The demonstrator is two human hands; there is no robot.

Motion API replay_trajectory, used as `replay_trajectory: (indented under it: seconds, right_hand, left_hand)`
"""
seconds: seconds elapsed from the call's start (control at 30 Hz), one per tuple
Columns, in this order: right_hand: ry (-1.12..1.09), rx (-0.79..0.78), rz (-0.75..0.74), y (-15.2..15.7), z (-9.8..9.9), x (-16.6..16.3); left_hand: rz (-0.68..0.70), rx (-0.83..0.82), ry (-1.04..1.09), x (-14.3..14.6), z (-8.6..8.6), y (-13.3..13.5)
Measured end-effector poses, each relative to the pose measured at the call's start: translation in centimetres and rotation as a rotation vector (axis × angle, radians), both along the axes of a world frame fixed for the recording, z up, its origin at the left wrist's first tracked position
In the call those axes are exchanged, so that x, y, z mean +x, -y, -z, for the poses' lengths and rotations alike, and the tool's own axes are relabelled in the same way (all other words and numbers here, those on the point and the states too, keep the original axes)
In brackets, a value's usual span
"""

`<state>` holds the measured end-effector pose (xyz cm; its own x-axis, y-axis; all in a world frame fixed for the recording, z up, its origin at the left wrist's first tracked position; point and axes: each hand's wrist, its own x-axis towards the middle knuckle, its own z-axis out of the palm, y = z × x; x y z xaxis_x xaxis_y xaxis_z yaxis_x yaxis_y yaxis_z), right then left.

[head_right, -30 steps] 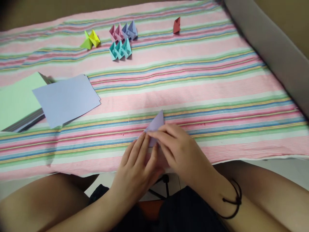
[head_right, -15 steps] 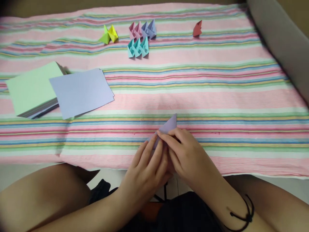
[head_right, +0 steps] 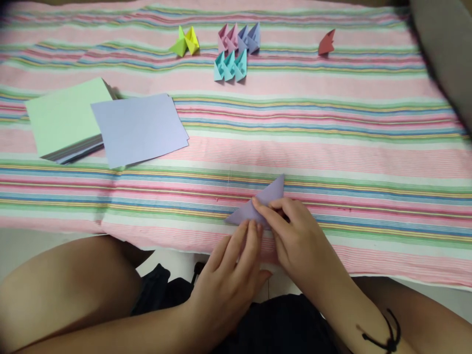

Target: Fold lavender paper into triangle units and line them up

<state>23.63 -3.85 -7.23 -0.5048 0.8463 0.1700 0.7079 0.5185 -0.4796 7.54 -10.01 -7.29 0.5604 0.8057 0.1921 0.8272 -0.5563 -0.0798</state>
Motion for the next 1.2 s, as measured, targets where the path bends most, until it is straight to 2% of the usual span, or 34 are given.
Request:
replay_trajectory:
  seconds: [0.3, 0.6, 0.87, 1.2]
  right_hand:
    - [0.001, -0.022, 0.010, 0.0, 0.2, 0.0]
    - [0.017, -0.022, 0.010, 0.1, 0.3, 0.2]
    - [0.043, 0.004, 0.011, 0.2, 0.2, 0.1]
    - [0.043, -0.002, 0.003, 0.2, 0.2, 0.1]
  left_hand:
    - [-0.147, 0.011, 0.029, -0.4, -1.2, -0.2]
    - [-0.204, 0.065, 0.035, -0.3, -1.5, 0.5]
    - [-0.203, 0.083, 0.026, -0.7, -1.9, 0.9]
    - [-0.178, 0.056, 0.110, -1.9, -3.4, -0.8]
